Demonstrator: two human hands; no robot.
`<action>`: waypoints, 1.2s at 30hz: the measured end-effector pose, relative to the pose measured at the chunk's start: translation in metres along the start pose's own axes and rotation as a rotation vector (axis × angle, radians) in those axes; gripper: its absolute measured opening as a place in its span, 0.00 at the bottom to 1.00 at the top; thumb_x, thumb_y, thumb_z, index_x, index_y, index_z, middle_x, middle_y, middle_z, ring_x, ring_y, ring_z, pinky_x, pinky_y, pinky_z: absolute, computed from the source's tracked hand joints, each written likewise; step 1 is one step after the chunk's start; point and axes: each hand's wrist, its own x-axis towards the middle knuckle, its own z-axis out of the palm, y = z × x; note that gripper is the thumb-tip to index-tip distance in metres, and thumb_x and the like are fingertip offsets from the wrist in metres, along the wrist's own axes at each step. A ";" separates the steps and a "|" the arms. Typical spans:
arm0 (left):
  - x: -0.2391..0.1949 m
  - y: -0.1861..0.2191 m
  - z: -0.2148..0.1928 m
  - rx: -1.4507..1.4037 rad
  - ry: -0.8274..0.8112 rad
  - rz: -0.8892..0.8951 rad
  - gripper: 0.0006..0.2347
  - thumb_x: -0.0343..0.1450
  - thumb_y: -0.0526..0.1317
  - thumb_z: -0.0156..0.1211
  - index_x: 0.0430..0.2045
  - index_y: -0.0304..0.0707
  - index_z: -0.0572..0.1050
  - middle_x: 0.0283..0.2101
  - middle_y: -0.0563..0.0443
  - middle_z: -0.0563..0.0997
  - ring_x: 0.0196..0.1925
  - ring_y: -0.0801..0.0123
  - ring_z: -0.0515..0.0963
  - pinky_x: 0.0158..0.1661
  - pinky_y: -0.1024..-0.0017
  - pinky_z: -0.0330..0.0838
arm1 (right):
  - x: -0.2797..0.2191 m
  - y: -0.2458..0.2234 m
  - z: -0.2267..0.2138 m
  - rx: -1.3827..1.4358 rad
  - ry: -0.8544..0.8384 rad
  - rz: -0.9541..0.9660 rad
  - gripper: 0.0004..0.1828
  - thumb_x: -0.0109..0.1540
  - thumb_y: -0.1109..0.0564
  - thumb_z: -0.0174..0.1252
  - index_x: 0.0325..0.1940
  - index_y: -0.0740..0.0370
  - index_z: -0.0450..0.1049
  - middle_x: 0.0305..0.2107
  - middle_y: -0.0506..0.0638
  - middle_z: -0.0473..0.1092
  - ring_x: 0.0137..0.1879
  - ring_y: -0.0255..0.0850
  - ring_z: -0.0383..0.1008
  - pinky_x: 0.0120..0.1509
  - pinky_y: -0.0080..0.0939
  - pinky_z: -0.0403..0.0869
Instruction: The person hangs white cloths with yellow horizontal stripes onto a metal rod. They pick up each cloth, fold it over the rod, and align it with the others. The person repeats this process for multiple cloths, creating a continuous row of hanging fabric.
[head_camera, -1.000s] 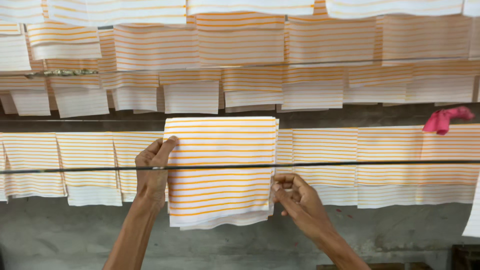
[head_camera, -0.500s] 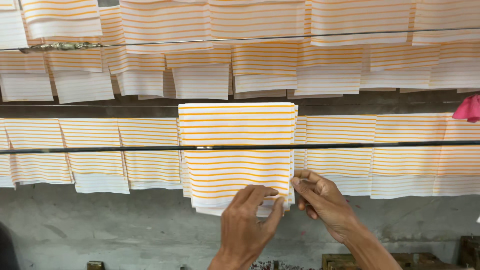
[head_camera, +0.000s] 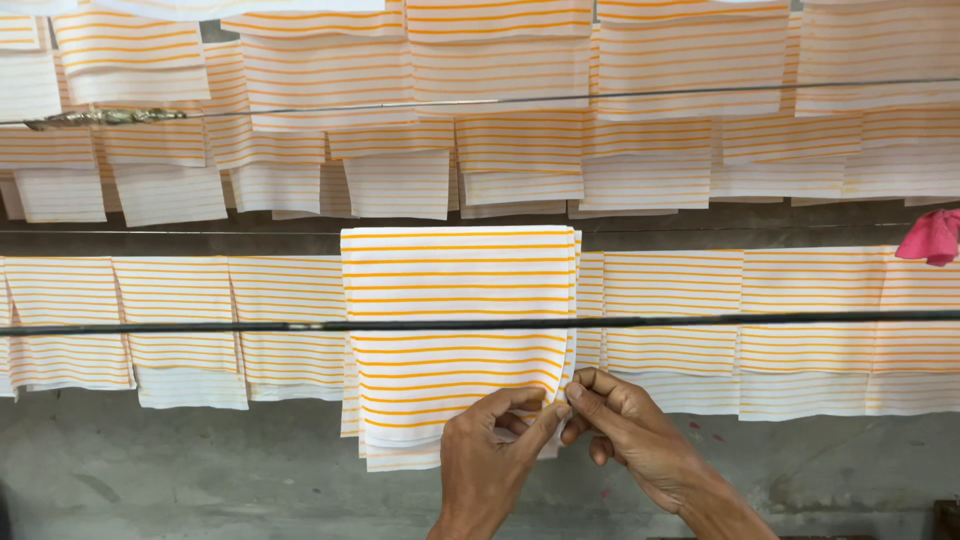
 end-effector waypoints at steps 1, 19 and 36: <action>0.002 -0.003 0.002 0.053 0.031 0.046 0.12 0.58 0.54 0.75 0.32 0.62 0.87 0.29 0.71 0.91 0.28 0.82 0.88 0.38 0.79 0.81 | 0.000 0.000 0.000 -0.017 -0.005 -0.012 0.13 0.67 0.52 0.56 0.46 0.64 0.78 0.32 0.52 0.75 0.35 0.39 0.76 0.27 0.35 0.64; 0.006 0.021 -0.025 -0.154 -0.250 -0.125 0.11 0.70 0.49 0.62 0.33 0.48 0.90 0.22 0.57 0.86 0.20 0.77 0.85 0.19 0.79 0.74 | 0.000 -0.010 0.016 -0.103 0.080 -0.032 0.19 0.62 0.52 0.61 0.54 0.64 0.81 0.31 0.53 0.79 0.31 0.39 0.73 0.24 0.38 0.68; -0.035 -0.026 0.023 -0.161 0.442 0.357 0.12 0.50 0.48 0.69 -0.02 0.49 0.73 0.03 0.64 0.77 0.06 0.84 0.66 0.10 0.80 0.59 | 0.021 -0.071 0.047 -0.525 -0.057 -0.306 0.30 0.72 0.43 0.55 0.19 0.49 0.56 0.17 0.38 0.52 0.24 0.30 0.49 0.26 0.39 0.47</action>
